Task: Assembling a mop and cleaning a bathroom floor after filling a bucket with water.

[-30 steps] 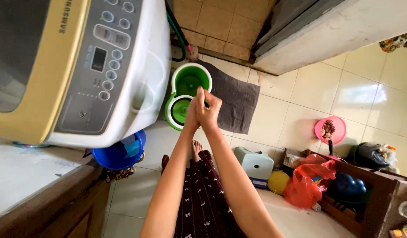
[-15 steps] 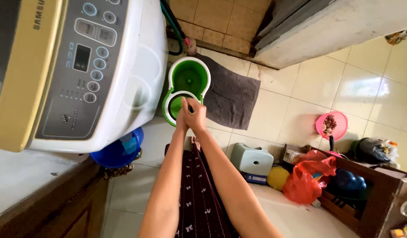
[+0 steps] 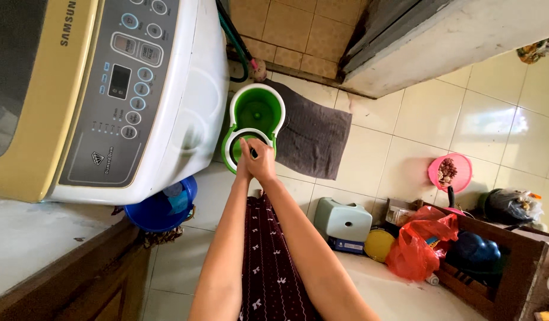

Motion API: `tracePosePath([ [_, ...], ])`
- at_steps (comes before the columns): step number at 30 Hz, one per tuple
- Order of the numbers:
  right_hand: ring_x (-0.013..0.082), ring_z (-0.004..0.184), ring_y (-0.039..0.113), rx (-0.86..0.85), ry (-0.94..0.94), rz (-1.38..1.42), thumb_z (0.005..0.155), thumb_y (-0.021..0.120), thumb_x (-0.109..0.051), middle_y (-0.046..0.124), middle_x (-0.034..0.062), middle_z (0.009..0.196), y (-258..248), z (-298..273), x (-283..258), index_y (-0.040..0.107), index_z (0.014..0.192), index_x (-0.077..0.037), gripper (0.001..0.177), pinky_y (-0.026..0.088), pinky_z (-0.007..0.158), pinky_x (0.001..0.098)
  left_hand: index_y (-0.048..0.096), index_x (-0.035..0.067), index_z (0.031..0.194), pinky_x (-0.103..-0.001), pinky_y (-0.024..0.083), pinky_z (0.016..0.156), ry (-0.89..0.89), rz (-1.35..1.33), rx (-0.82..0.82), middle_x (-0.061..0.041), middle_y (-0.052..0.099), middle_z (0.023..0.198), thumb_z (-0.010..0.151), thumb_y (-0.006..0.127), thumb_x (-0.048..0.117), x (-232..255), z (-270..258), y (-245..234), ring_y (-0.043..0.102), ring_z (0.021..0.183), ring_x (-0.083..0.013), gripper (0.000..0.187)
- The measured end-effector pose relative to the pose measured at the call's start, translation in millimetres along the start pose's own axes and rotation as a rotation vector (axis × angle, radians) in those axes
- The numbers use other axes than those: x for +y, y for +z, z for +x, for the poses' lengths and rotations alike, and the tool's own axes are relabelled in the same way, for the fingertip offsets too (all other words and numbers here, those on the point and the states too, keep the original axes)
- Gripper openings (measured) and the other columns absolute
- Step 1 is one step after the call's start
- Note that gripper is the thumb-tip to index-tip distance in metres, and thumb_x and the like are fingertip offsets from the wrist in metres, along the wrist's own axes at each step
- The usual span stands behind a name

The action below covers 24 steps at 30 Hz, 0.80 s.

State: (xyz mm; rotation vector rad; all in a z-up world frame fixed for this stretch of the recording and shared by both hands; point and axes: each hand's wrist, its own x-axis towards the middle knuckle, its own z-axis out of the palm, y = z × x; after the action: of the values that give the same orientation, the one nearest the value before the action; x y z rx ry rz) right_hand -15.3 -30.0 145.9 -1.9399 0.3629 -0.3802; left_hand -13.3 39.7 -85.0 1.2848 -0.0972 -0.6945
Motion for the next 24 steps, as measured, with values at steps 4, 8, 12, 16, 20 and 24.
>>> tracePosePath([
  [4,0.0247,0.059,0.051,0.004,-0.009,0.008,0.098,0.070,-0.020,0.058,0.0159,0.072,0.4,-0.6,3.8,0.059,0.081,0.004,0.032,0.047,0.061,0.0367,0.050,0.008,0.133,-0.039,0.047,0.106,-0.129,-0.443,-0.041,-0.007,0.058,0.130,0.111,0.040,0.032,-7.5,5.8,-0.9,0.059,0.122,-0.0193,0.035],
  [8,0.0248,0.060,0.048,0.004,0.012,-0.003,0.098,0.071,-0.020,0.057,0.0164,0.072,-3.7,-2.3,7.2,0.059,0.081,0.004,0.031,0.047,0.060,0.0365,0.048,0.010,0.139,-0.035,0.040,0.114,-0.138,-0.511,-0.099,-0.004,0.055,0.138,0.111,0.036,0.034,-13.9,7.6,2.4,0.053,0.132,-0.0158,0.039],
  [12,0.0256,0.059,0.043,-0.027,0.055,-0.022,0.099,0.072,-0.020,0.053,0.0174,0.069,-6.8,-0.1,6.7,0.058,0.080,0.005,0.035,0.044,0.057,0.0374,0.048,0.008,0.139,-0.039,0.044,0.111,0.014,0.104,-0.078,-0.009,0.056,0.138,0.109,0.045,0.033,-7.8,5.8,8.1,0.056,0.131,-0.0215,0.039],
  [16,0.0215,0.056,0.044,-0.025,0.058,0.005,0.099,0.069,-0.022,0.054,0.0148,0.067,-7.7,-1.7,11.7,0.058,0.078,0.004,0.035,0.042,0.055,0.0367,0.047,0.010,0.142,-0.042,0.047,0.107,-0.135,-0.425,-0.027,-0.011,0.056,0.137,0.108,0.043,0.043,2.2,1.5,12.7,0.055,0.129,-0.0241,0.048],
  [20,0.0217,0.056,0.042,0.003,0.084,-0.005,0.099,0.069,-0.023,0.052,0.0153,0.066,-17.8,-1.7,14.5,0.058,0.079,0.004,0.036,0.042,0.054,0.0369,0.048,0.014,0.144,-0.037,0.048,0.110,-0.005,0.596,0.035,-0.006,0.060,0.138,0.102,0.051,0.037,13.1,-0.2,23.4,0.059,0.130,-0.0189,0.047],
  [24,0.0253,0.059,0.042,-0.006,0.105,-0.034,0.102,0.069,-0.023,0.052,0.0171,0.066,-29.8,-4.1,16.1,0.060,0.079,0.005,0.037,0.043,0.056,0.0377,0.042,0.013,0.150,-0.040,0.040,0.114,-0.009,0.266,-0.059,-0.008,0.053,0.144,0.108,0.041,0.036,-3.0,12.7,35.7,0.050,0.136,-0.0209,0.047],
])
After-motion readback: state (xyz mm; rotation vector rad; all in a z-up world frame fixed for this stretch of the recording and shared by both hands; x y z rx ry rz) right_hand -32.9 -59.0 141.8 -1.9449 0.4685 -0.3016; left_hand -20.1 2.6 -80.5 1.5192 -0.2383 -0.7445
